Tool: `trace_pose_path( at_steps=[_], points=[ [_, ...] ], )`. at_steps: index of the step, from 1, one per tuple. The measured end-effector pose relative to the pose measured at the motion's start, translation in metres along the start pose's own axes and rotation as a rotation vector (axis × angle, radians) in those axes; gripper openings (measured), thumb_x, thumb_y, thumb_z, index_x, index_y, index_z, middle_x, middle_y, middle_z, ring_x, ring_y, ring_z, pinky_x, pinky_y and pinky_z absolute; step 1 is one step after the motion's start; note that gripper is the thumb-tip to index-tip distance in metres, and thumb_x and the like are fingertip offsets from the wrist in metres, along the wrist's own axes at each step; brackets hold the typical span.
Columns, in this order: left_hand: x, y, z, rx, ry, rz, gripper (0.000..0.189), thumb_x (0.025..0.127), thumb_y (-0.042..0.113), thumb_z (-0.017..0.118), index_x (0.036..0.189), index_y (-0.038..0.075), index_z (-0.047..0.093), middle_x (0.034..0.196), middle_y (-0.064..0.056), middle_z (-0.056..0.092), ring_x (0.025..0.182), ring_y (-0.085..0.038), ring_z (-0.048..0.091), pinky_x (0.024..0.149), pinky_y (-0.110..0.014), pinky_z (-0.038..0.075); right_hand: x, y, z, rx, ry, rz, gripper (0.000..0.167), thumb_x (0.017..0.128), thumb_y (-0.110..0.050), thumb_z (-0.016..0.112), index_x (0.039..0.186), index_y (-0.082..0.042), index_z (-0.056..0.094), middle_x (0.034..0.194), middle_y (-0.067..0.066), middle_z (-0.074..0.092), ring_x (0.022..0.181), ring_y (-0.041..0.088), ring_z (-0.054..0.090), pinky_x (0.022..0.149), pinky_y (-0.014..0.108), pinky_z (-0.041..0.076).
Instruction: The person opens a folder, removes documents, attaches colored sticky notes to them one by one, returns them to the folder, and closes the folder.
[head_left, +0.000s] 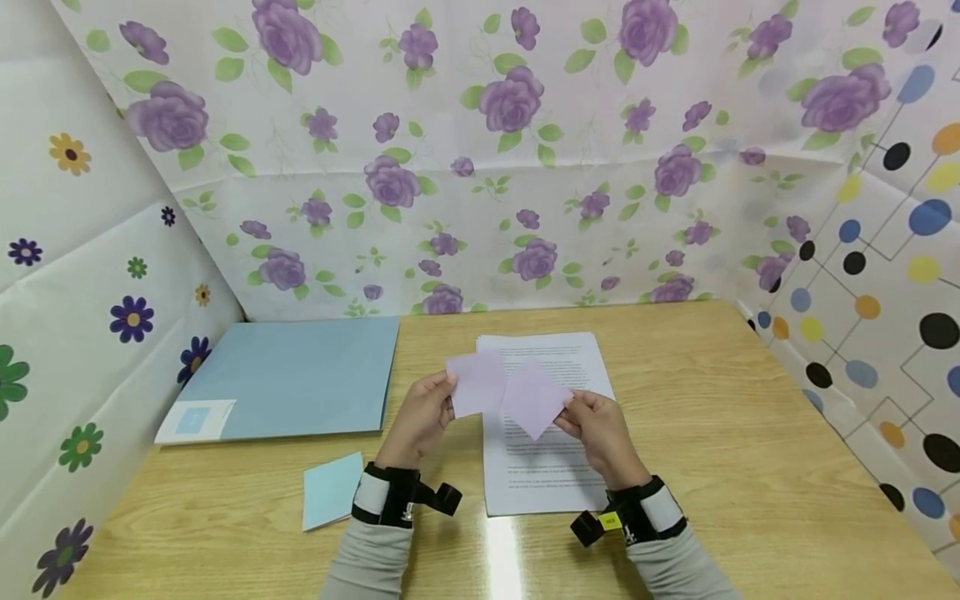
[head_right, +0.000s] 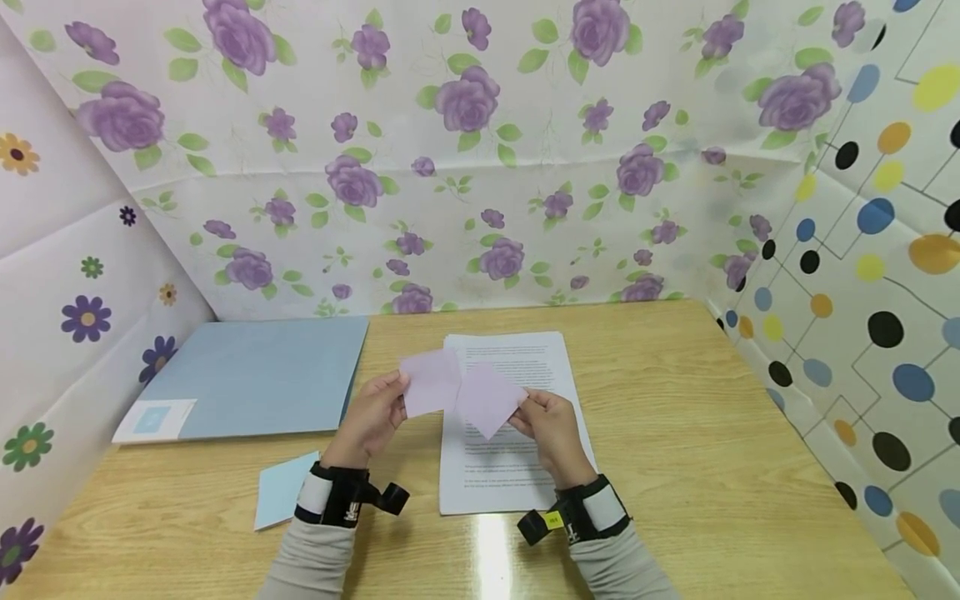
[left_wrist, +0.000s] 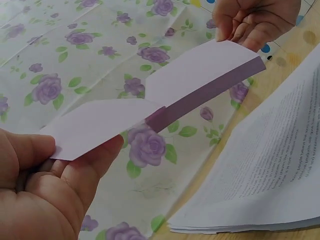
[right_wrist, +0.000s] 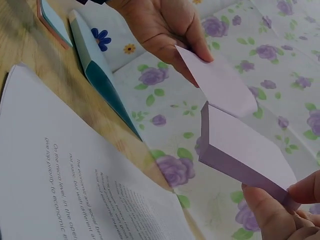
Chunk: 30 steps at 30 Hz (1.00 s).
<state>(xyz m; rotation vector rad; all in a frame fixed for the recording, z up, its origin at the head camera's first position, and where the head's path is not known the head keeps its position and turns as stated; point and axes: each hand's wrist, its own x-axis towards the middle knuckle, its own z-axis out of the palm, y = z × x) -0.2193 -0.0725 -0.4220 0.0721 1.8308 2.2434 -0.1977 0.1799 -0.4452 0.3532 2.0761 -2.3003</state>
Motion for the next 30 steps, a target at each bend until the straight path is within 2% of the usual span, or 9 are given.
trace_pose_path(
  at_steps=[5,9,11,17,19,22,25,26,30],
  points=[
    [-0.001,0.011,-0.008,-0.015,0.062,0.004,0.044,0.113,0.012,0.030,0.147,-0.012,0.044,0.100,0.005,0.068,0.086,0.002,0.069,0.076,-0.013,0.056,0.000,-0.007,-0.008,-0.009,0.035,0.018,0.037,0.104,0.000,0.047,0.133,0.022,0.050,0.079,-0.004,0.070,0.071,-0.001,0.070,0.070,0.013,0.059],
    [-0.006,0.017,-0.015,0.021,0.078,0.008,0.044,0.113,0.015,0.030,0.147,-0.010,0.044,0.089,0.008,0.064,0.067,0.003,0.056,0.060,-0.010,0.044,0.001,-0.009,-0.017,-0.013,0.052,0.021,0.038,0.105,-0.001,0.048,0.134,0.023,0.049,0.078,-0.005,0.068,0.070,-0.002,0.069,0.069,0.012,0.058],
    [-0.007,0.018,-0.017,0.032,0.066,0.013,0.044,0.113,0.015,0.030,0.147,-0.010,0.044,0.088,0.009,0.064,0.066,0.003,0.055,0.058,-0.011,0.040,0.003,-0.008,-0.021,-0.021,0.058,0.023,0.038,0.105,-0.002,0.047,0.134,0.023,0.049,0.078,-0.006,0.068,0.070,-0.003,0.069,0.070,0.012,0.058],
    [-0.005,0.016,-0.016,0.065,0.059,0.039,0.042,0.112,0.012,0.031,0.140,-0.014,0.049,0.091,0.007,0.064,0.072,0.002,0.059,0.062,-0.012,0.044,0.012,-0.008,-0.040,-0.001,0.122,0.008,0.036,0.104,-0.002,0.046,0.131,0.022,0.052,0.073,-0.009,0.066,0.069,-0.004,0.068,0.071,0.011,0.058],
    [-0.004,0.015,-0.015,0.117,0.080,0.068,0.041,0.112,0.011,0.034,0.136,-0.015,0.054,0.093,0.003,0.065,0.073,0.001,0.058,0.063,-0.014,0.045,0.017,-0.010,-0.053,0.011,0.163,0.005,0.028,0.104,-0.003,0.047,0.121,0.016,0.059,0.071,-0.011,0.066,0.067,-0.004,0.067,0.071,0.011,0.058],
    [-0.003,0.014,-0.013,0.260,0.123,0.103,0.038,0.111,0.013,0.039,0.125,-0.012,0.063,0.082,0.001,0.059,0.066,-0.004,0.053,0.061,-0.017,0.044,0.025,-0.013,-0.079,0.045,0.224,0.018,0.017,0.104,-0.004,0.047,0.103,0.005,0.062,0.069,-0.012,0.065,0.068,-0.004,0.066,0.072,0.012,0.058],
    [-0.002,0.013,-0.010,0.405,0.159,0.122,0.035,0.111,0.014,0.042,0.114,-0.009,0.068,0.070,-0.003,0.046,0.059,-0.012,0.040,0.057,-0.023,0.035,0.032,-0.015,-0.108,0.085,0.293,0.079,0.016,0.104,-0.005,0.047,0.097,-0.004,0.061,0.070,-0.012,0.065,0.068,-0.004,0.065,0.072,0.012,0.058],
    [-0.002,0.012,-0.009,0.442,0.169,0.133,0.035,0.111,0.015,0.042,0.112,-0.009,0.069,0.071,-0.006,0.049,0.060,-0.013,0.041,0.058,-0.023,0.035,0.033,-0.016,-0.118,0.093,0.313,0.106,0.016,0.105,-0.006,0.047,0.097,-0.006,0.060,0.070,-0.011,0.065,0.069,-0.004,0.065,0.071,0.012,0.058],
    [-0.003,0.010,-0.005,0.499,0.164,0.177,0.036,0.111,0.014,0.043,0.117,-0.008,0.069,0.106,-0.025,0.070,0.086,-0.026,0.066,0.076,-0.036,0.055,0.038,-0.018,-0.156,0.146,0.410,0.193,0.012,0.105,-0.010,0.049,0.101,-0.009,0.060,0.069,-0.011,0.065,0.067,-0.002,0.063,0.065,0.013,0.056]
  ],
)
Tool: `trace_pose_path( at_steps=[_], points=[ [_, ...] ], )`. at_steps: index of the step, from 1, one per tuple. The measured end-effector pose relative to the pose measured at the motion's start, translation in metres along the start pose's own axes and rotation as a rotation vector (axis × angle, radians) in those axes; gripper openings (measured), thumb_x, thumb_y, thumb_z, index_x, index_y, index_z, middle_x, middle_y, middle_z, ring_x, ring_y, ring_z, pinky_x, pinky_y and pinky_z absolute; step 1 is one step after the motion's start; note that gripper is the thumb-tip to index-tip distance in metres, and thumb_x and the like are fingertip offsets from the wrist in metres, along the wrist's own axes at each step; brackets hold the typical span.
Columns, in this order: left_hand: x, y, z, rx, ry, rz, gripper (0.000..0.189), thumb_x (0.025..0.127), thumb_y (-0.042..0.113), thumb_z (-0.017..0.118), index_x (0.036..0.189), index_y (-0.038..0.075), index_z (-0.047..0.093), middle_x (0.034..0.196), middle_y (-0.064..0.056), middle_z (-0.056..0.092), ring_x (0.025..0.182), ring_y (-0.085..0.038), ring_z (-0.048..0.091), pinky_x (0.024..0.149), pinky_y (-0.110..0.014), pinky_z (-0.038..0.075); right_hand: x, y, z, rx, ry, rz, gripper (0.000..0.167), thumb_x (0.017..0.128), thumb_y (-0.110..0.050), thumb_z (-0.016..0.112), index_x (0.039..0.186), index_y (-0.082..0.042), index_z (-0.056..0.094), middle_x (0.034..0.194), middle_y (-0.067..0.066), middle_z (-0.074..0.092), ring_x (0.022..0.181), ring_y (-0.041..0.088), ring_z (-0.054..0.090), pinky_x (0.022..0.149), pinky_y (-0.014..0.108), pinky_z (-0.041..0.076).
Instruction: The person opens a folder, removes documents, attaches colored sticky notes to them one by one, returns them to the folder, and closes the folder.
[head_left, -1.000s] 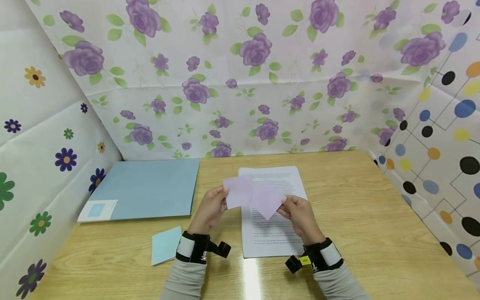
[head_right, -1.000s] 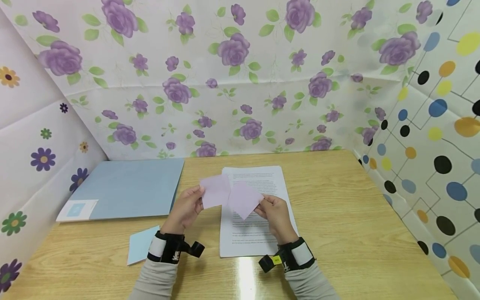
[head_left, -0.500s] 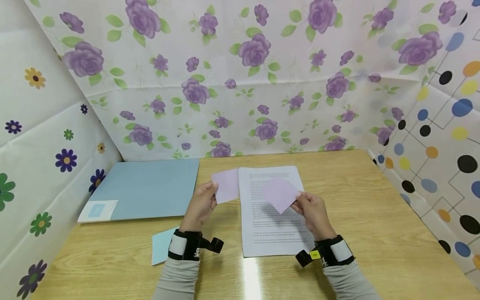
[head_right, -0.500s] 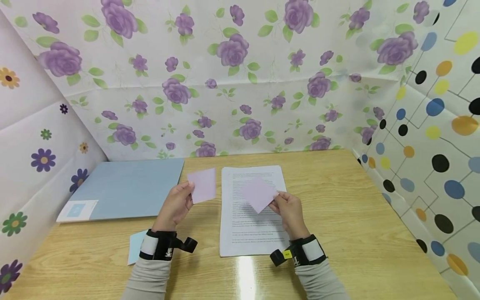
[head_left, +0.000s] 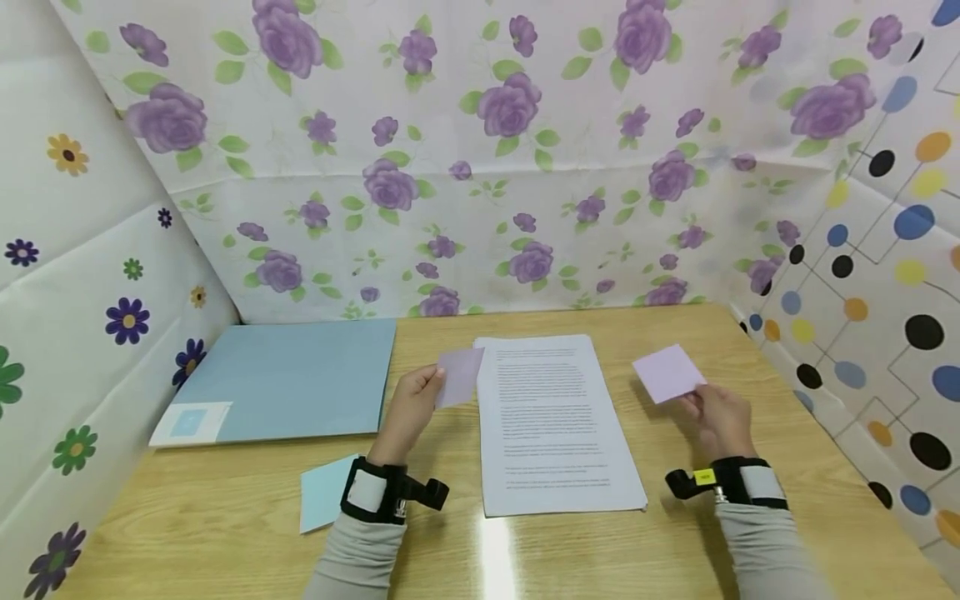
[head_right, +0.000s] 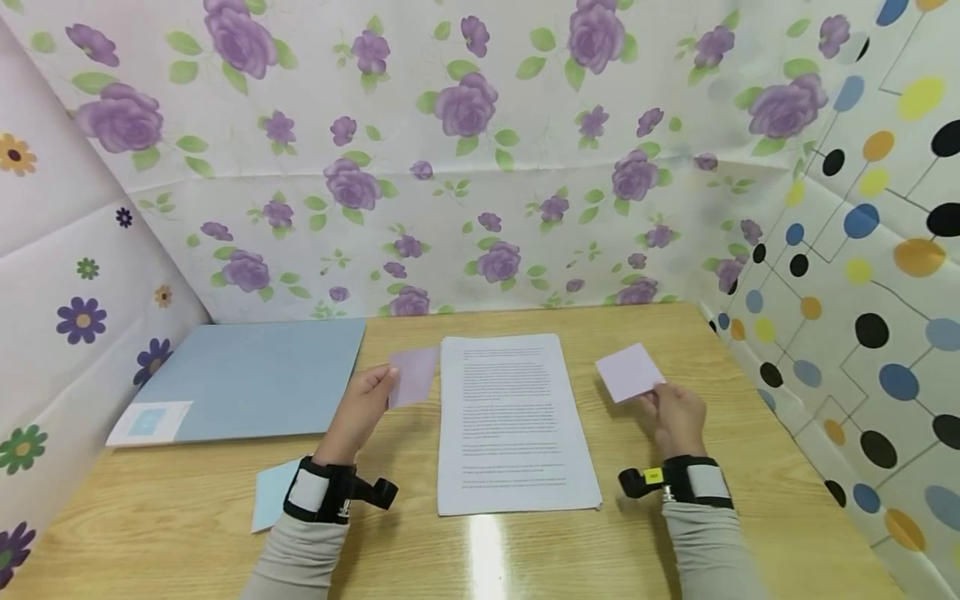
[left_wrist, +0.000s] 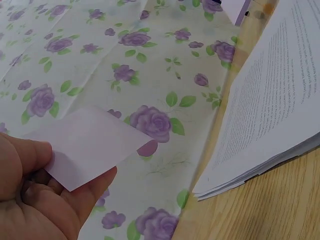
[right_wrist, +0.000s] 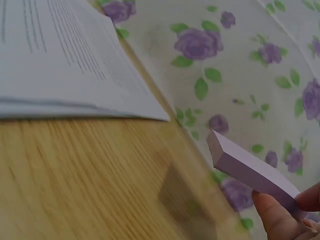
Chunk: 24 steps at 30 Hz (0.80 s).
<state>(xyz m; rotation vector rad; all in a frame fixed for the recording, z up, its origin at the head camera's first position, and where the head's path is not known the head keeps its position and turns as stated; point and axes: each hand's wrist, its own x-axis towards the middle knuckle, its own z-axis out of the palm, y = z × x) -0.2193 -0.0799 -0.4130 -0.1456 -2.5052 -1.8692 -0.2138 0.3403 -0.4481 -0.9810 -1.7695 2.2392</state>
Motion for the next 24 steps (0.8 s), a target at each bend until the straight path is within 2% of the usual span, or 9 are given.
trace_pose_path(
  at_steps=[2,4,11,13,16,19,21,24],
  points=[
    [-0.001,0.000,0.001,0.007,-0.006,0.021,0.036,0.111,0.014,0.043,0.120,-0.009,0.069,0.125,-0.028,0.068,0.106,-0.033,0.069,0.091,-0.046,0.057,0.007,-0.003,-0.014,0.039,0.045,0.029,0.010,0.104,-0.009,0.050,0.102,-0.009,0.059,0.069,-0.010,0.064,0.066,-0.001,0.063,0.064,0.013,0.056],
    [-0.002,-0.001,0.001,0.005,-0.020,0.033,0.036,0.111,0.014,0.042,0.120,-0.009,0.069,0.127,-0.029,0.067,0.112,-0.038,0.067,0.097,-0.052,0.055,0.012,-0.007,-0.028,0.094,0.087,0.054,0.009,0.104,-0.008,0.051,0.102,-0.009,0.059,0.068,-0.009,0.064,0.067,-0.001,0.064,0.063,0.013,0.056],
    [-0.003,-0.002,0.004,0.012,-0.037,0.054,0.035,0.110,0.013,0.043,0.119,-0.009,0.069,0.123,-0.029,0.069,0.107,-0.036,0.069,0.090,-0.047,0.057,0.021,-0.018,-0.076,0.284,0.225,0.117,0.016,0.100,-0.002,0.053,0.091,-0.011,0.061,0.064,-0.004,0.063,0.061,0.004,0.066,0.060,0.017,0.059],
    [-0.002,-0.003,0.005,0.011,-0.036,0.059,0.035,0.110,0.013,0.043,0.118,-0.010,0.069,0.121,-0.029,0.069,0.104,-0.034,0.069,0.087,-0.044,0.057,0.022,-0.019,-0.089,0.314,0.243,0.137,0.016,0.100,-0.002,0.054,0.094,-0.013,0.062,0.064,-0.004,0.063,0.062,0.004,0.067,0.063,0.017,0.060],
    [-0.002,-0.004,0.006,0.014,-0.039,0.064,0.035,0.110,0.012,0.044,0.116,-0.010,0.070,0.121,-0.029,0.069,0.102,-0.034,0.069,0.084,-0.042,0.056,0.024,-0.017,-0.103,0.342,0.265,0.159,0.020,0.101,-0.002,0.053,0.109,-0.020,0.061,0.063,-0.006,0.062,0.063,0.003,0.068,0.067,0.017,0.061],
    [-0.001,-0.006,0.008,0.016,-0.049,0.060,0.034,0.110,0.012,0.044,0.118,-0.010,0.070,0.123,-0.029,0.069,0.106,-0.035,0.069,0.087,-0.044,0.057,0.027,-0.012,-0.111,0.352,0.279,0.190,0.042,0.102,-0.005,0.053,0.137,-0.028,0.053,0.063,-0.008,0.061,0.063,0.001,0.068,0.069,0.017,0.061],
    [0.000,-0.007,0.010,0.013,-0.058,0.053,0.034,0.110,0.012,0.044,0.120,-0.009,0.069,0.125,-0.029,0.068,0.109,-0.037,0.069,0.090,-0.047,0.058,0.028,-0.008,-0.114,0.340,0.284,0.201,0.055,0.103,-0.007,0.051,0.153,-0.028,0.040,0.064,-0.010,0.059,0.063,-0.001,0.067,0.070,0.016,0.060],
    [0.000,-0.009,0.012,0.013,-0.066,0.048,0.035,0.109,0.013,0.045,0.124,-0.008,0.068,0.126,-0.029,0.068,0.112,-0.038,0.069,0.093,-0.050,0.057,0.029,-0.003,-0.116,0.338,0.289,0.204,0.062,0.103,-0.006,0.051,0.160,-0.022,0.029,0.062,-0.011,0.058,0.062,-0.002,0.067,0.071,0.015,0.060]
  ],
)
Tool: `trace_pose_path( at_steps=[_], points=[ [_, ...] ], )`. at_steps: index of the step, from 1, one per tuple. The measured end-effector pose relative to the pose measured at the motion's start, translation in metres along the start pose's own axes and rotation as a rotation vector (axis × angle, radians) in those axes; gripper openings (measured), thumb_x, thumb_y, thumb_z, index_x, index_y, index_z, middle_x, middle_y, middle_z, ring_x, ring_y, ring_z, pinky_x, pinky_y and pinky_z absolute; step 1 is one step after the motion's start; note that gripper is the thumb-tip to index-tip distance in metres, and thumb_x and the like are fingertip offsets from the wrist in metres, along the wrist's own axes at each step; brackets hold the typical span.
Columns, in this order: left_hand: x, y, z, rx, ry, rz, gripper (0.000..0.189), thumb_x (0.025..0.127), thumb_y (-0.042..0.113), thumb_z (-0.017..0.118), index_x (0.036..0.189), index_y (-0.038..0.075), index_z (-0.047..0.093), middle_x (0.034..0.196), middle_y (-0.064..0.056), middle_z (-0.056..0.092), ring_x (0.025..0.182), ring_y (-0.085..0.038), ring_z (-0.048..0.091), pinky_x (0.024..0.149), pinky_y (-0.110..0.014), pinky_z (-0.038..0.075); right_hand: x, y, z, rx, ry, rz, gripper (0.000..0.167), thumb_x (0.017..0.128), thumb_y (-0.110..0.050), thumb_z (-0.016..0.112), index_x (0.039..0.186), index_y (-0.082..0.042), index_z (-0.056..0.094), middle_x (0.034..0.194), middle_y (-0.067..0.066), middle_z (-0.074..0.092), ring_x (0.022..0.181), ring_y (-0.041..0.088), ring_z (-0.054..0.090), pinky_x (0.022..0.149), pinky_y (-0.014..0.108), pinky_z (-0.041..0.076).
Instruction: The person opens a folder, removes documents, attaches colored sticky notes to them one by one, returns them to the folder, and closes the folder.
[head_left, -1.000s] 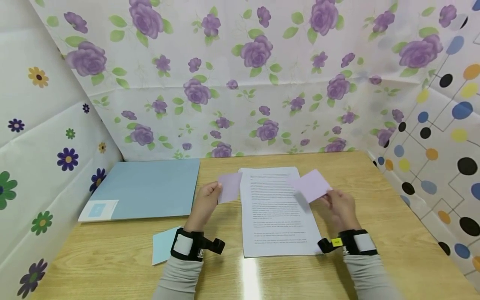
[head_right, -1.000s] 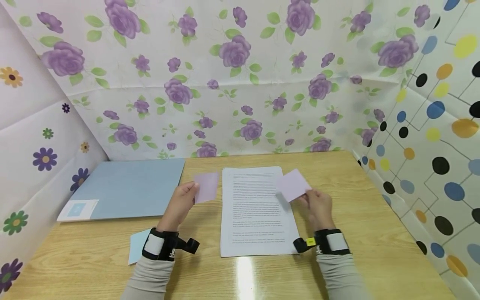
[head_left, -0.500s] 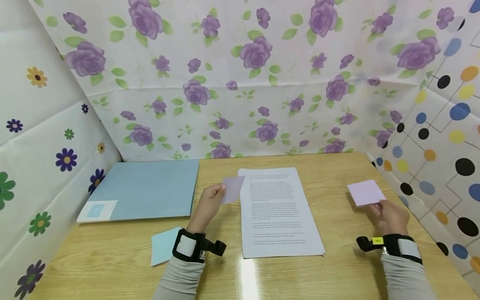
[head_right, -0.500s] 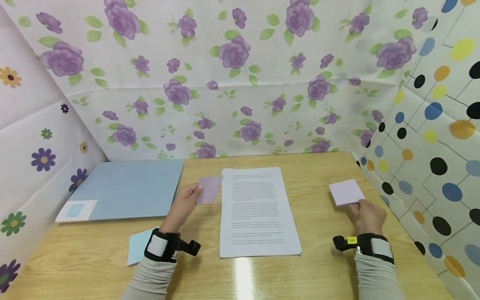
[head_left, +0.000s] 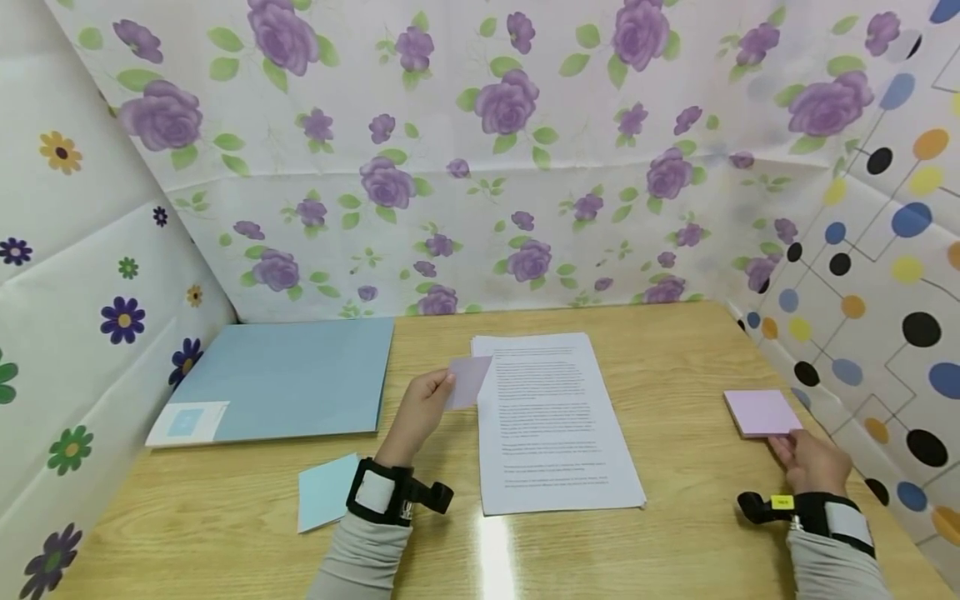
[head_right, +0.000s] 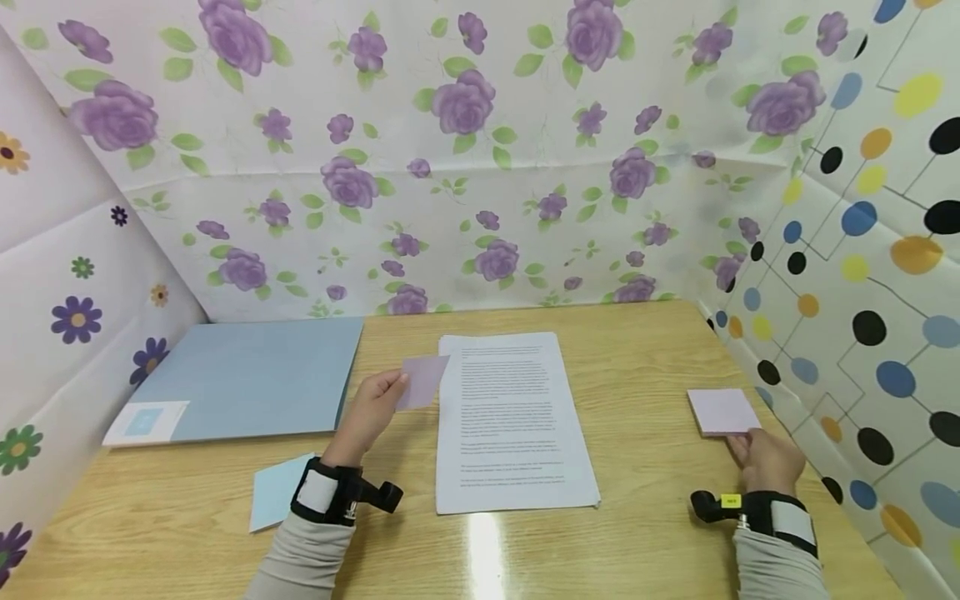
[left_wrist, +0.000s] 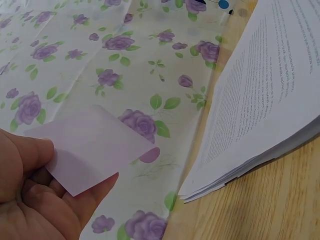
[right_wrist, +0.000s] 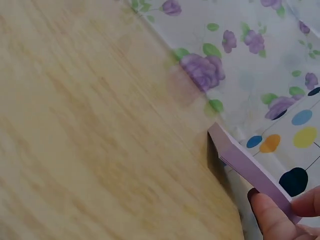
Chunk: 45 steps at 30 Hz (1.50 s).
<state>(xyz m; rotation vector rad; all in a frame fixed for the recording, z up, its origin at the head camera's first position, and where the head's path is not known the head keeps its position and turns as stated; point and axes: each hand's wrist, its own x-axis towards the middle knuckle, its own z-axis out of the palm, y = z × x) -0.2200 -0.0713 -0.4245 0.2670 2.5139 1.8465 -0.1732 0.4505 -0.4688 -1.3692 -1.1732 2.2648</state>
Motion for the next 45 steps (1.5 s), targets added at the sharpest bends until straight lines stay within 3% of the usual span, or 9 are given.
trace_pose_path(
  at_steps=[4,10,16,20,25,27,34,39,45],
  points=[
    [0.000,0.000,0.000,0.017,0.001,0.002,0.035,0.109,0.013,0.045,0.126,-0.008,0.067,0.126,-0.028,0.068,0.111,-0.038,0.069,0.092,-0.048,0.057,0.004,0.003,-0.003,-0.023,0.012,-0.019,0.059,0.102,-0.005,0.054,0.155,-0.026,0.037,0.060,-0.014,0.060,0.058,-0.001,0.068,0.069,0.015,0.060],
    [-0.002,0.001,0.000,0.029,0.009,-0.001,0.035,0.109,0.013,0.045,0.127,-0.008,0.067,0.126,-0.028,0.068,0.110,-0.038,0.069,0.091,-0.047,0.057,0.002,0.003,-0.006,-0.008,0.052,-0.034,0.021,0.099,-0.009,0.062,0.110,-0.026,0.058,0.060,-0.015,0.064,0.057,0.000,0.069,0.067,0.016,0.060],
    [-0.002,0.003,0.001,0.030,0.007,-0.006,0.036,0.109,0.012,0.045,0.130,-0.010,0.064,0.128,-0.030,0.066,0.112,-0.040,0.069,0.093,-0.049,0.058,-0.008,0.000,-0.011,-0.162,0.090,-0.123,0.024,0.098,-0.013,0.063,0.115,-0.029,0.056,0.059,-0.020,0.058,0.057,-0.007,0.063,0.061,0.011,0.057],
    [-0.002,0.004,0.002,0.060,0.023,0.009,0.035,0.109,0.012,0.046,0.129,-0.009,0.065,0.120,-0.031,0.069,0.087,-0.030,0.067,0.073,-0.037,0.054,-0.020,0.004,-0.013,-0.232,0.095,-0.200,0.011,0.098,-0.016,0.063,0.096,-0.027,0.061,0.060,-0.021,0.057,0.057,-0.008,0.061,0.056,0.010,0.053],
    [-0.002,0.007,0.009,0.183,0.070,0.190,0.033,0.107,0.006,0.050,0.133,-0.008,0.063,0.128,-0.029,0.068,0.068,-0.035,0.061,0.061,-0.034,0.050,-0.047,0.017,0.013,-0.183,-0.037,-0.362,0.035,0.097,-0.006,0.062,0.067,-0.024,0.069,0.062,-0.016,0.064,0.059,-0.004,0.064,0.058,0.010,0.055],
    [-0.001,0.008,0.013,0.247,0.100,0.299,0.032,0.105,0.002,0.051,0.133,-0.008,0.062,0.135,-0.025,0.064,0.081,-0.038,0.070,0.064,-0.034,0.056,-0.062,0.022,0.031,-0.146,-0.156,-0.385,0.036,0.098,-0.005,0.062,0.067,-0.021,0.072,0.065,-0.012,0.069,0.063,-0.003,0.068,0.062,0.010,0.057],
    [0.004,0.011,0.026,0.475,0.177,0.583,0.032,0.095,-0.009,0.061,0.126,-0.011,0.066,0.132,-0.025,0.066,0.120,-0.036,0.067,0.093,-0.039,0.059,-0.114,0.054,0.101,-0.220,-0.600,-0.323,0.021,0.103,-0.009,0.059,0.089,-0.017,0.072,0.084,-0.009,0.076,0.084,0.000,0.074,0.081,0.014,0.059],
    [0.004,0.010,0.032,0.686,0.195,0.691,0.035,0.090,-0.008,0.069,0.126,-0.007,0.068,0.132,-0.022,0.067,0.120,-0.032,0.068,0.095,-0.034,0.058,-0.140,0.081,0.148,-0.339,-0.704,-0.250,0.013,0.105,-0.009,0.056,0.109,-0.006,0.067,0.082,-0.010,0.075,0.082,0.000,0.073,0.082,0.015,0.059],
    [0.006,0.006,0.040,0.849,0.218,0.830,0.031,0.089,-0.005,0.072,0.120,-0.002,0.072,0.128,-0.018,0.071,0.117,-0.027,0.071,0.096,-0.031,0.058,-0.156,0.108,0.183,-0.507,-0.803,-0.199,0.047,0.105,-0.012,0.056,0.141,0.017,0.048,0.083,-0.007,0.074,0.079,0.003,0.073,0.077,0.018,0.061]
  ],
)
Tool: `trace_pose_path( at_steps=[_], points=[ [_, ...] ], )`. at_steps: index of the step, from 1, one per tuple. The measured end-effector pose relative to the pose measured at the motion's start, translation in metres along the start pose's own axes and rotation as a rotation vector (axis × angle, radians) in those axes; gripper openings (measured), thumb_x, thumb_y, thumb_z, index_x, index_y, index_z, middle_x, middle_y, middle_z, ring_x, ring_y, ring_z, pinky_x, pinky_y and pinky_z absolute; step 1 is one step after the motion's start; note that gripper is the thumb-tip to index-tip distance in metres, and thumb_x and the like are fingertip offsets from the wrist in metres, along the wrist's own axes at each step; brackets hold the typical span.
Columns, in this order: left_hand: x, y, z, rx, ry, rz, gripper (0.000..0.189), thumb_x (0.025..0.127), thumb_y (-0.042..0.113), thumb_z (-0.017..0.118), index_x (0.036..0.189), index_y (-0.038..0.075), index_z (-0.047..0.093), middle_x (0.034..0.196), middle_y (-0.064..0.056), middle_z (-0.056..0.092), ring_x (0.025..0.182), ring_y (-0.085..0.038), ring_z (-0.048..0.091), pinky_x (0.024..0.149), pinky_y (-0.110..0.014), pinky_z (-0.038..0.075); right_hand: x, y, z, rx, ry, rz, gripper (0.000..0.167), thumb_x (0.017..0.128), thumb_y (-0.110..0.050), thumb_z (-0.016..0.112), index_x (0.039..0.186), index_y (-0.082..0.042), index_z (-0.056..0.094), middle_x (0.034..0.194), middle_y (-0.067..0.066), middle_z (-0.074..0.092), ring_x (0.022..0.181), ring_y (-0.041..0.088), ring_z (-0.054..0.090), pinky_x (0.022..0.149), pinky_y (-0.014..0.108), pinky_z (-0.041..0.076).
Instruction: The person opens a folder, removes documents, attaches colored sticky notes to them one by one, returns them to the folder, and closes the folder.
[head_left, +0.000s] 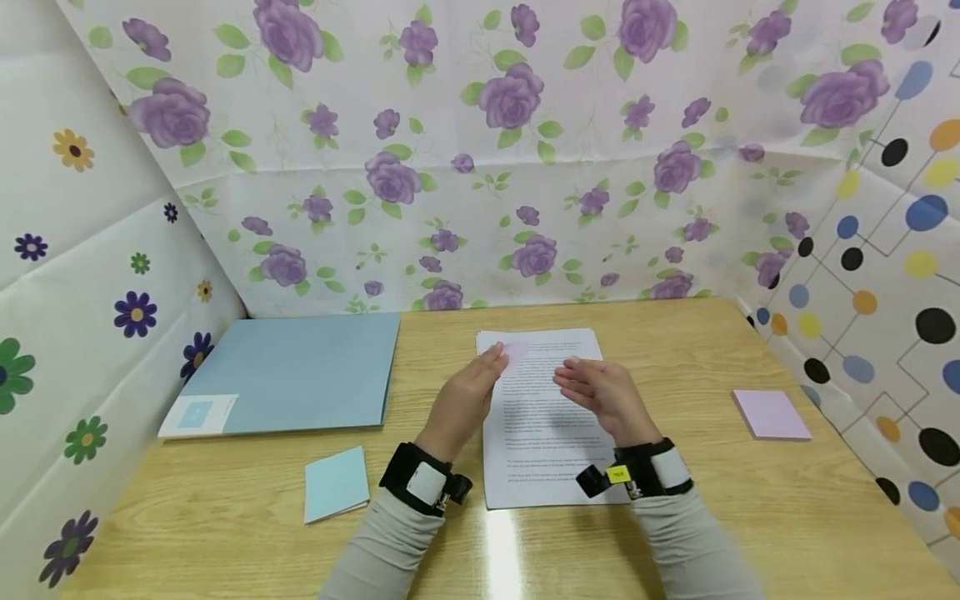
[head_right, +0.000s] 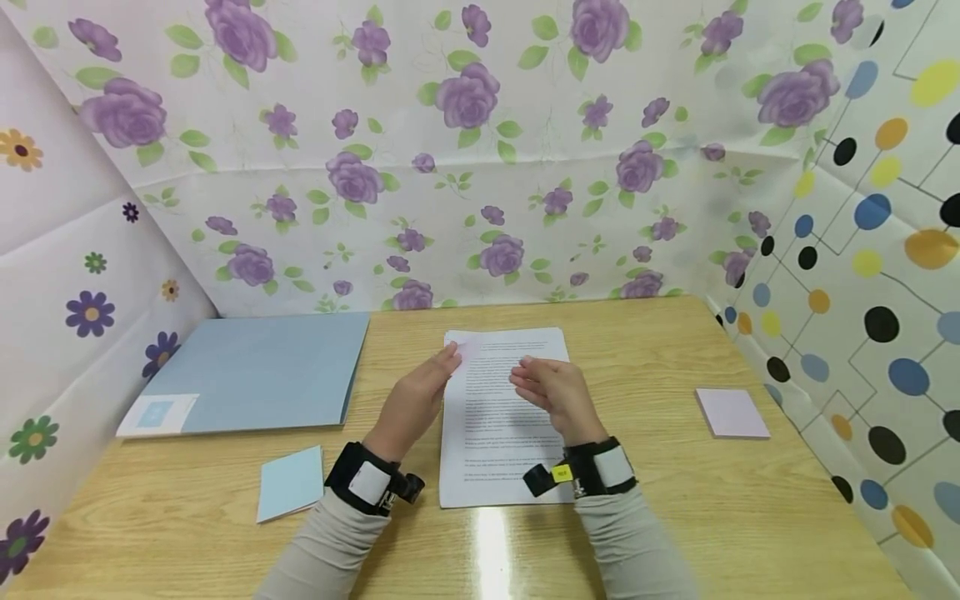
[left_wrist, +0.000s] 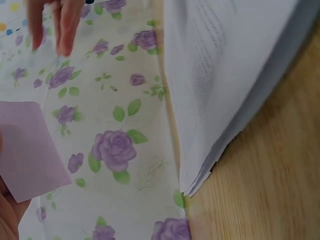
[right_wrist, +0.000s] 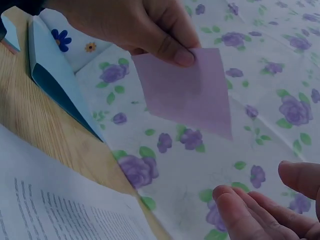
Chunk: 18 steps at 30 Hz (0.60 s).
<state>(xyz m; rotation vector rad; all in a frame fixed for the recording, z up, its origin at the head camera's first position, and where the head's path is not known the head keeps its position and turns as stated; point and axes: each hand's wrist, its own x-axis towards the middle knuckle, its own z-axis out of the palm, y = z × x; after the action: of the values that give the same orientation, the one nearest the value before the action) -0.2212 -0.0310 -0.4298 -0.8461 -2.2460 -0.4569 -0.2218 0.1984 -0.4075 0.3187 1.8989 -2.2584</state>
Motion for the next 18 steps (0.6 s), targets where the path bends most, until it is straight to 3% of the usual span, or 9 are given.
trace_pose_path(
  at_steps=[4,9,13,18],
  points=[
    [-0.002,0.005,0.008,0.103,0.026,0.138,0.029,0.088,-0.004,0.072,0.116,0.002,0.074,0.123,-0.014,0.074,0.113,-0.025,0.073,0.098,-0.029,0.057,0.006,0.006,0.013,-0.012,-0.030,0.008,0.043,0.103,-0.010,0.058,0.136,0.018,0.052,0.080,-0.006,0.073,0.076,0.003,0.073,0.074,0.018,0.061],
    [-0.005,0.015,0.015,0.127,0.012,0.245,0.028,0.087,-0.001,0.072,0.114,0.005,0.075,0.121,-0.012,0.075,0.111,-0.021,0.073,0.098,-0.028,0.057,0.011,0.015,0.016,0.004,0.020,0.013,0.016,0.099,-0.001,0.059,0.107,0.010,0.067,0.071,-0.005,0.068,0.065,0.004,0.068,0.065,0.016,0.060],
    [-0.008,0.020,0.016,0.111,-0.048,0.240,0.028,0.087,0.005,0.076,0.115,0.007,0.076,0.122,-0.010,0.075,0.112,-0.019,0.073,0.099,-0.029,0.057,0.015,0.023,0.016,-0.006,0.079,0.027,0.014,0.098,0.001,0.060,0.104,0.009,0.070,0.068,-0.005,0.068,0.063,0.004,0.068,0.061,0.017,0.059],
    [-0.011,0.020,0.012,-0.067,-0.161,0.110,0.043,0.088,0.021,0.081,0.122,-0.002,0.072,0.129,-0.017,0.071,0.118,-0.027,0.070,0.101,-0.036,0.056,0.019,0.030,0.014,-0.028,0.118,0.028,0.027,0.099,-0.001,0.060,0.120,0.016,0.062,0.069,-0.005,0.068,0.064,0.003,0.067,0.060,0.016,0.058]
  ],
)
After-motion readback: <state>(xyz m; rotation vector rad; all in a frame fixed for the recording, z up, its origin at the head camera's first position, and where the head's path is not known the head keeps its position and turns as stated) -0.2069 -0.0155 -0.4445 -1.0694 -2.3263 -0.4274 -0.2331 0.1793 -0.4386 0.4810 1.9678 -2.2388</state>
